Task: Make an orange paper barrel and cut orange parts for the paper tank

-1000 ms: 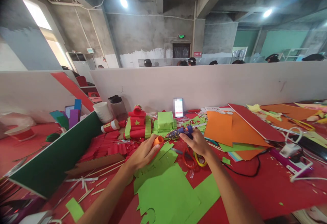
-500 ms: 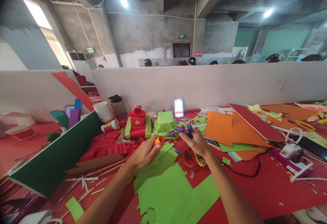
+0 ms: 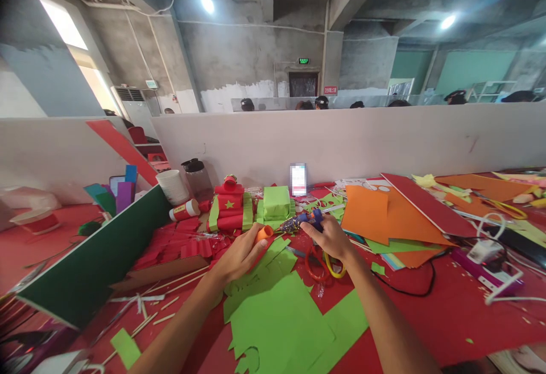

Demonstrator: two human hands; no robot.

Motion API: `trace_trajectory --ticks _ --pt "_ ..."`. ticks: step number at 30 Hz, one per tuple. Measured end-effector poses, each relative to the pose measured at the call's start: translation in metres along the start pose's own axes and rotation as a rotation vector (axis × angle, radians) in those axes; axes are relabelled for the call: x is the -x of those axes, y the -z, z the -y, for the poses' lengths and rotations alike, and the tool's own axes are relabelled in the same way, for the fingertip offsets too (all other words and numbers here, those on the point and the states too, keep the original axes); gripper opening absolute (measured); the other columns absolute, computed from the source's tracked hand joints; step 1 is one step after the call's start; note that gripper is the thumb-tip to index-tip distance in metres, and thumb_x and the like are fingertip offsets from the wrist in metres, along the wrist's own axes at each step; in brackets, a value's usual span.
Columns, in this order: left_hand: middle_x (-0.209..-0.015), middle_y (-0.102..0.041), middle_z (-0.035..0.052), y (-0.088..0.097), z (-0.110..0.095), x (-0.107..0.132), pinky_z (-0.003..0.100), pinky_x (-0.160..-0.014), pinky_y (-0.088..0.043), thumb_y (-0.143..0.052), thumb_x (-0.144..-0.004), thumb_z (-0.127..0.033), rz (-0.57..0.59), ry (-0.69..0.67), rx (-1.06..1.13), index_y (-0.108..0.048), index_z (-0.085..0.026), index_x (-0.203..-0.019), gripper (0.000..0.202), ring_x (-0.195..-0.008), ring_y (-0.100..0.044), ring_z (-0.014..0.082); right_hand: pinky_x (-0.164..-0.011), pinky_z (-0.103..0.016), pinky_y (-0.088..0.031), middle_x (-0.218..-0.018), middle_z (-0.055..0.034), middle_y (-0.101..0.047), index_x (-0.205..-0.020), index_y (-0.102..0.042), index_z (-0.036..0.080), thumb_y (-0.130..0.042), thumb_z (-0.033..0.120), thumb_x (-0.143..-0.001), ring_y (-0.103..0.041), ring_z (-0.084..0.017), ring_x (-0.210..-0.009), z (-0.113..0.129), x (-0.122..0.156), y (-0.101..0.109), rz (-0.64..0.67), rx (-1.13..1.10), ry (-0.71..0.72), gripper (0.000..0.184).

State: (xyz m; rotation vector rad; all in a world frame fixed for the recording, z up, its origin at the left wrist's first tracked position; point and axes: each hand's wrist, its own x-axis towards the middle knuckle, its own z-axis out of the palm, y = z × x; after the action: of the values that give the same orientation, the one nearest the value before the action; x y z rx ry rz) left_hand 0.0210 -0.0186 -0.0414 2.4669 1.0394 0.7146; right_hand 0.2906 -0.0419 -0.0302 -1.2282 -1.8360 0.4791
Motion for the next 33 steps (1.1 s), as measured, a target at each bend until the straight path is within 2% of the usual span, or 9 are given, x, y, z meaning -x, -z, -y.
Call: trace_trajectory --ticks 19,33 --pt "-0.088 -0.060 0.0048 0.0000 0.0017 -0.0009 0.029 -0.066 -0.040 -0.029 -0.098 -0.051 0.001 -0.005 0.007 -0.046 -0.020 -0.108 0.037 -0.079 -0.058 0.0224 -0.051 -0.026 -0.028 -0.053 0.0040 -0.037 -0.059 -0.041 0.021 -0.049 0.053 -0.091 -0.038 -0.013 -0.052 0.0044 0.0007 -0.0007 0.019 -0.029 0.003 0.046" --pt "-0.089 -0.060 0.0045 -0.0004 0.0018 -0.0009 0.029 -0.065 -0.039 -0.029 -0.099 -0.051 0.032 -0.015 -0.036 -0.046 -0.020 -0.109 0.037 -0.078 -0.058 0.0224 -0.045 -0.026 -0.029 -0.042 0.0034 -0.040 -0.056 -0.043 0.021 -0.050 0.055 -0.090 -0.042 -0.014 -0.044 0.0064 0.0016 -0.0050 0.032 -0.085 -0.039 0.048"
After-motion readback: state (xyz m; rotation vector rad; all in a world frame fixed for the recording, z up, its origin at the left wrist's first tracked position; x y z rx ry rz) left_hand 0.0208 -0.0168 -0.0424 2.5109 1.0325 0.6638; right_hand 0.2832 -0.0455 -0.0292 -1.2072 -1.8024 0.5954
